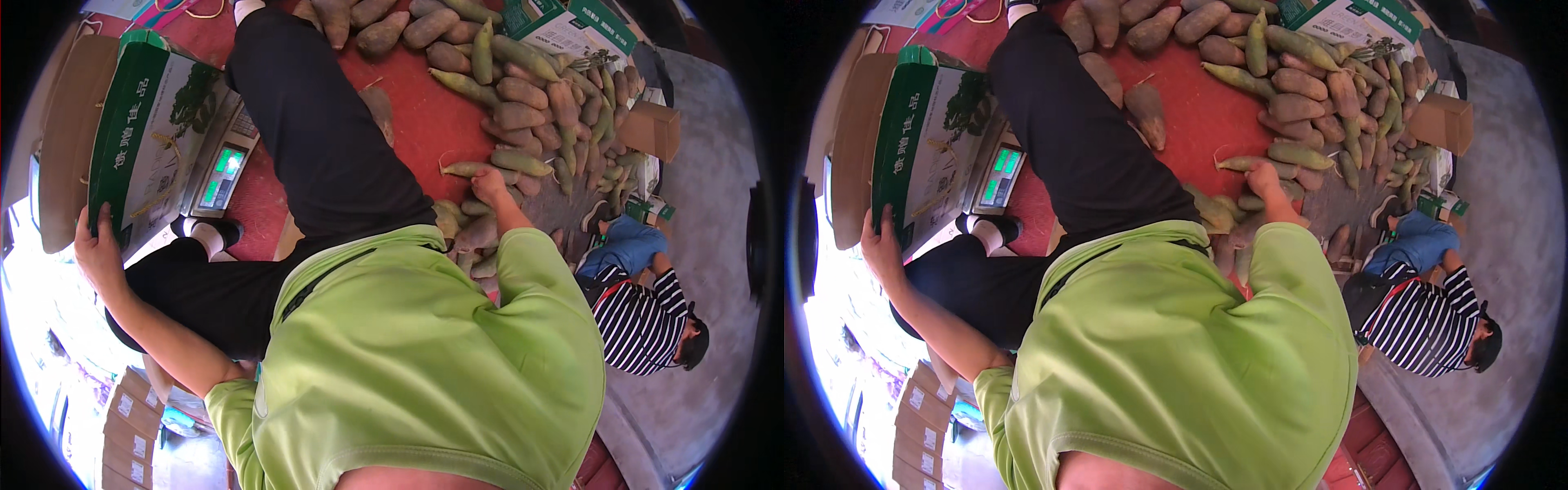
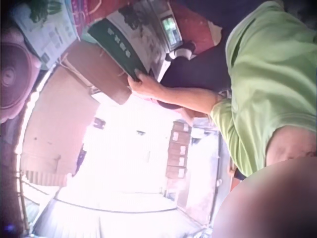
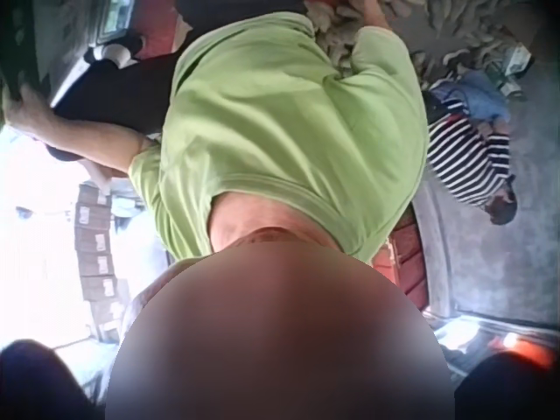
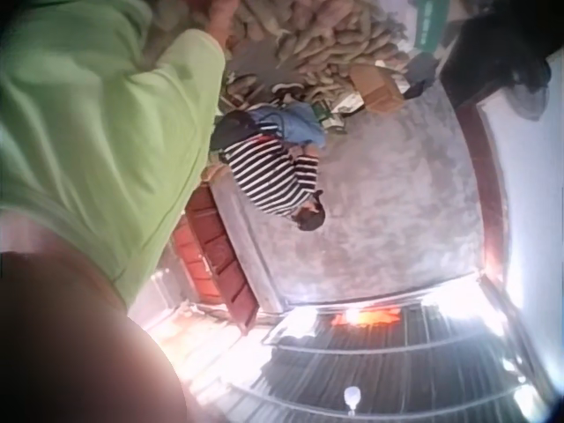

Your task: Sorting sweet potatoes into boxes and weighing them on a digital scale.

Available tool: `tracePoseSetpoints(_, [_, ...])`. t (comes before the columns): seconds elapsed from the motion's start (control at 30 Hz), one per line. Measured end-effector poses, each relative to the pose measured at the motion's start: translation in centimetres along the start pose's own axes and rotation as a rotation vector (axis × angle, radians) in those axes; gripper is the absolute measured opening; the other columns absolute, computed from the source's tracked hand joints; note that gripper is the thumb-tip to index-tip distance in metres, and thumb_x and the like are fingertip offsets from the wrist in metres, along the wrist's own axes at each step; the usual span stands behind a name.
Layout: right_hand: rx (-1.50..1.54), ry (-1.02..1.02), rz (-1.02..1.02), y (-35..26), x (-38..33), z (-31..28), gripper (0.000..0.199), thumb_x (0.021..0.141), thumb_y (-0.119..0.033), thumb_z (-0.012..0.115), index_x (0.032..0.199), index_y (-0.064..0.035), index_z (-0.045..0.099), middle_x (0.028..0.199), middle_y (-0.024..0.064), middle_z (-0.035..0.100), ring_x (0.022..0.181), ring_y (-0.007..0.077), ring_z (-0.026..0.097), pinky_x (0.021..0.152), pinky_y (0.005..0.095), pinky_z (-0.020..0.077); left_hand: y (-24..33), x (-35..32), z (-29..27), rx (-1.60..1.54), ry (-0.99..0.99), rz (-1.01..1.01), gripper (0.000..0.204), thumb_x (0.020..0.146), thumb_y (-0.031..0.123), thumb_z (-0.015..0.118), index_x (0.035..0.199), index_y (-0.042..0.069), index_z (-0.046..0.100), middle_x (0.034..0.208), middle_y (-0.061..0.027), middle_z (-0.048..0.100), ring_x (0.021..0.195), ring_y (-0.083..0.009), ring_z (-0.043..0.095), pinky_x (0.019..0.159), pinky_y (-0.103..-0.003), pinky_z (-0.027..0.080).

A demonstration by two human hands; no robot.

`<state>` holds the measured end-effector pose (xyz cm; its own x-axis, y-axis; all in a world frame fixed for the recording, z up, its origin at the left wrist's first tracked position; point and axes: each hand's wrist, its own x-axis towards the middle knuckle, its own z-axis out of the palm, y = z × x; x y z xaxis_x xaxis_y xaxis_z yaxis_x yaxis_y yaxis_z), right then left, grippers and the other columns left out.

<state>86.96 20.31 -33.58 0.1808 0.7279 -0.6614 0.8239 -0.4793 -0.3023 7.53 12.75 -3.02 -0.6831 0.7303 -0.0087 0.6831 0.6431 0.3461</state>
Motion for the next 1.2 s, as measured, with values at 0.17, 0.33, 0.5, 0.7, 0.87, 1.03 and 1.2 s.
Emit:
tracePoseSetpoints(0.17, [-0.283,-0.094,-0.097,-12.4,-6.2,6.2,0.026,0.076,-0.009,0.071,0.100,-0.0022,0.065,0.081,0.0081,0.066,0.075,0.0185,0.063,0.067,0.0305,0.0500,-1.3,-2.1,-4.0,0.103,0.093,-0.033,0.030,0.089,0.033,0.061,0.108,0.011,0.066,0.087,-0.0078,0.069,0.080,-0.0175,0.063,0.074,-0.030,0.046])
tracePoseSetpoints(0.33, [-0.075,-0.234,-0.058,-9.2,-7.0,10.2,0.030,0.076,-0.013,0.073,0.103,-0.0030,0.065,0.086,0.0101,0.068,0.080,0.0195,0.064,0.075,0.0302,0.0496,-1.1,-1.1,-2.8,0.016,0.041,-0.014,0.028,0.089,0.030,0.061,0.107,0.009,0.066,0.086,-0.0071,0.069,0.080,-0.0155,0.063,0.074,-0.029,0.045])
tracePoseSetpoints(0.5, [-0.156,-0.301,-0.043,-11.5,-8.5,10.9,0.039,0.076,-0.018,0.074,0.110,-0.0052,0.063,0.097,0.0130,0.068,0.091,0.0274,0.065,0.080,0.0345,0.0492,-1.2,-1.2,-2.6,0.057,0.081,-0.007,0.028,0.090,0.029,0.061,0.107,0.008,0.065,0.084,-0.0061,0.068,0.078,-0.0137,0.061,0.073,-0.028,0.045])
tracePoseSetpoints(0.7, [-0.532,-0.035,-0.177,-13.0,-8.5,7.1,0.041,0.073,-0.020,0.073,0.111,-0.0110,0.061,0.112,0.0105,0.061,0.109,0.0304,0.055,0.089,0.0397,0.0459,-1.4,-1.0,-2.6,0.001,0.065,-0.018,0.028,0.090,0.028,0.060,0.107,0.006,0.065,0.086,-0.0061,0.068,0.080,-0.0139,0.062,0.073,-0.027,0.045])
tracePoseSetpoints(0.87, [-0.847,0.153,-0.155,-14.0,-8.2,3.2,0.042,0.080,-0.020,0.065,0.120,-0.0168,0.054,0.126,0.0065,0.051,0.120,0.0251,0.045,0.092,0.0445,0.0421,-1.6,-1.4,-2.9,-0.016,0.102,0.045,0.027,0.090,0.025,0.062,0.107,0.004,0.064,0.086,-0.0069,0.068,0.077,-0.0131,0.059,0.074,-0.026,0.045])
tracePoseSetpoints(1.03, [-0.848,0.098,-0.135,-11.8,-9.2,1.9,0.032,0.089,-0.032,0.052,0.119,-0.0203,0.053,0.123,0.0052,0.051,0.117,0.0261,0.047,0.091,0.0466,0.0409,-1.3,-1.3,-2.4,0.034,0.094,0.013,0.026,0.088,0.024,0.062,0.106,0.005,0.064,0.084,-0.0097,0.067,0.077,-0.0183,0.062,0.074,-0.029,0.046])
tracePoseSetpoints(1.2, [-1.067,0.018,-0.203,-12.0,-8.7,1.4,0.027,0.090,-0.034,0.050,0.109,-0.0181,0.058,0.113,0.0071,0.053,0.110,0.0271,0.050,0.087,0.0467,0.0445,-0.2,-2.3,-3.1,0.101,0.149,0.022,0.022,0.087,0.023,0.062,0.104,0.010,0.066,0.087,-0.0108,0.067,0.082,-0.0230,0.065,0.075,-0.031,0.047])
